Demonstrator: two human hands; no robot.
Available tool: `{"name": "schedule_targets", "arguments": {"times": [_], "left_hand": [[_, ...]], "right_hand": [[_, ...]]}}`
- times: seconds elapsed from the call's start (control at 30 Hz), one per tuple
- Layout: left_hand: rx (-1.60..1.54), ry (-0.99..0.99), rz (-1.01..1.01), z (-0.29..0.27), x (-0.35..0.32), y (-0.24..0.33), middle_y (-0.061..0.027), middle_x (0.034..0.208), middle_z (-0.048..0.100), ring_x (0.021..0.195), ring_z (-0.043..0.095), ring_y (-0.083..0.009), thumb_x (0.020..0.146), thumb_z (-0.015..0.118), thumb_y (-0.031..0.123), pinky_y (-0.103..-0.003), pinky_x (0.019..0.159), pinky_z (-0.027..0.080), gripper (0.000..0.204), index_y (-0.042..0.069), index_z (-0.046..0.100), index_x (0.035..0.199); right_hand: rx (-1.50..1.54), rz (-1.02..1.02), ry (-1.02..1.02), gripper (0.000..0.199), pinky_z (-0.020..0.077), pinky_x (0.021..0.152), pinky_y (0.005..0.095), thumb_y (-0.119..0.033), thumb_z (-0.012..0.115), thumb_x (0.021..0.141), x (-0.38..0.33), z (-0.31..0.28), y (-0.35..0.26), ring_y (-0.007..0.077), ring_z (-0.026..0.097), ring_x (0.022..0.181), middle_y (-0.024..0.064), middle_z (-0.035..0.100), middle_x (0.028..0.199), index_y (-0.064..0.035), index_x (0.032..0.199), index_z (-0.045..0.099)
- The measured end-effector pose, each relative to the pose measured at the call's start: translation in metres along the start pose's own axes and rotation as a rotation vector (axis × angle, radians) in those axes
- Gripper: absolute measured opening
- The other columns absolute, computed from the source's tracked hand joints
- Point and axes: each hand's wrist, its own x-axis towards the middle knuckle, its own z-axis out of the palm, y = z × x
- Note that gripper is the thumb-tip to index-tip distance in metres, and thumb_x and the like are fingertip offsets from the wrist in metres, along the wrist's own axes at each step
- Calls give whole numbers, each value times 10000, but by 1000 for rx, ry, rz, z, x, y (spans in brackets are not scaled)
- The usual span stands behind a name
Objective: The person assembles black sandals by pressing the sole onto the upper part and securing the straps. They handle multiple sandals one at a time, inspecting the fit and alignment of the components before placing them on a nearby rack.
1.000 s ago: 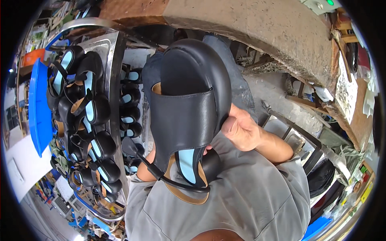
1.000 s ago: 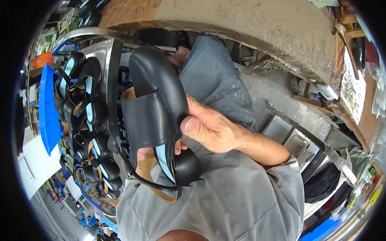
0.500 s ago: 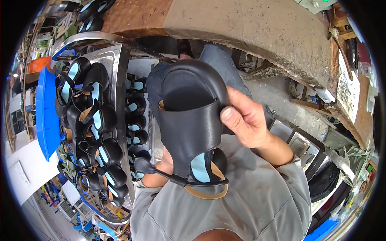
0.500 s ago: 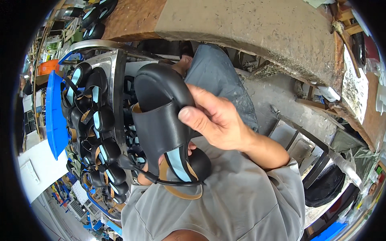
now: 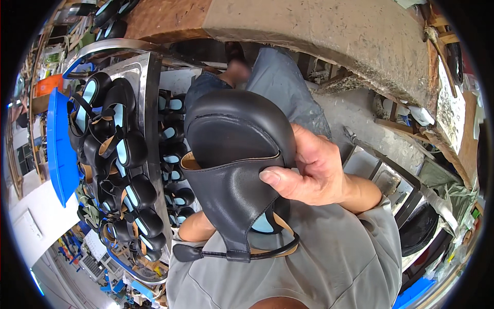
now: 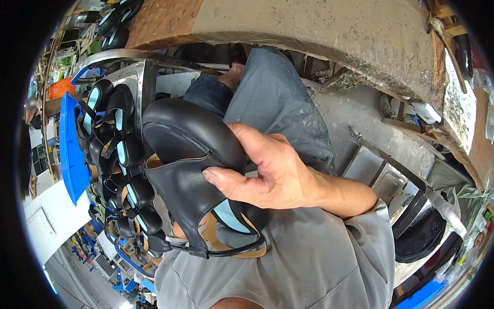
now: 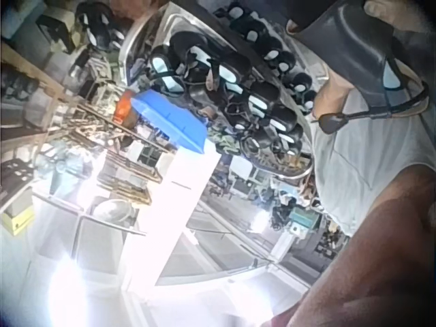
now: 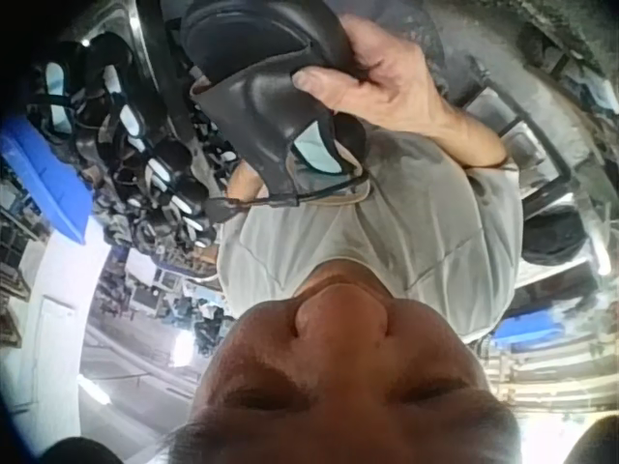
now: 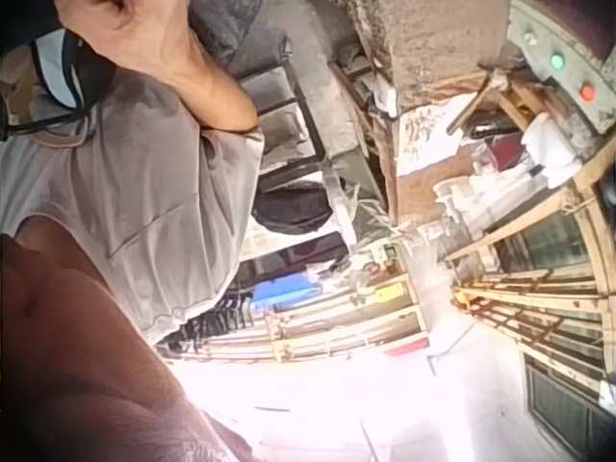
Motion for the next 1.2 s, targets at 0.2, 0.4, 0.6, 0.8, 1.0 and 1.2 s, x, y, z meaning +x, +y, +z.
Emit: {"name": "schedule_targets", "arguments": {"times": [0.2, 0.4, 0.6, 0.8, 1.0, 1.2], "left_hand": [[-7, 1, 38, 4, 3, -1, -257, 1207, 544, 1075, 586, -383, 934, 443, 455, -479, 903, 506, 632, -13, 379, 1354], [173, 97, 494, 20, 25, 24, -250, 1227, 537, 1096, 581, -370, 930, 444, 464, -470, 922, 499, 645, -3, 367, 1367], [469, 411, 663, 24, 53, 32, -166, 1391, 398, 1166, 541, -292, 834, 641, 212, -405, 961, 470, 785, 46, 183, 1449], [574, -161, 916, 55, 30, 87, -223, 1477, 259, 1334, 340, -370, 898, 509, 530, -500, 1075, 330, 777, 48, 228, 1440], [605, 67, 819, 64, 26, 96, -235, 1162, 500, 1126, 524, -402, 873, 483, 312, -532, 947, 454, 440, -28, 485, 1153], [197, 168, 692, 40, 67, 121, -191, 1246, 548, 1143, 540, -350, 980, 342, 490, -475, 962, 457, 546, 56, 451, 1293]], "right_hand": [[10, -22, -10, 466, 523, 641, 261, -165, 687, 858, -1, -2, 2, 130, 657, 738, 108, 668, 891, 61, 1206, 478], [-51, -9, -244, 951, 433, 978, 403, -384, 736, 796, 8, -21, 33, 344, 452, 1252, 230, 351, 1414, 15, 1456, 180], [-737, -435, -16, 1083, 381, 1024, 468, -263, 911, 457, -4, -20, 47, 401, 470, 1220, 275, 473, 1291, 26, 1340, 356], [-123, -197, -275, 1069, 405, 962, 496, -310, 922, 383, -15, -67, 46, 406, 525, 1146, 275, 526, 1224, -61, 1311, 454], [-141, -230, -140, 1011, 397, 971, 522, -355, 917, 425, -34, -53, 45, 425, 527, 1139, 280, 520, 1236, -53, 1283, 475], [-78, 91, -215, 1067, 388, 1005, 385, -117, 900, 521, -11, -56, 45, 252, 514, 1174, 159, 501, 1285, 31, 1382, 288]]}}
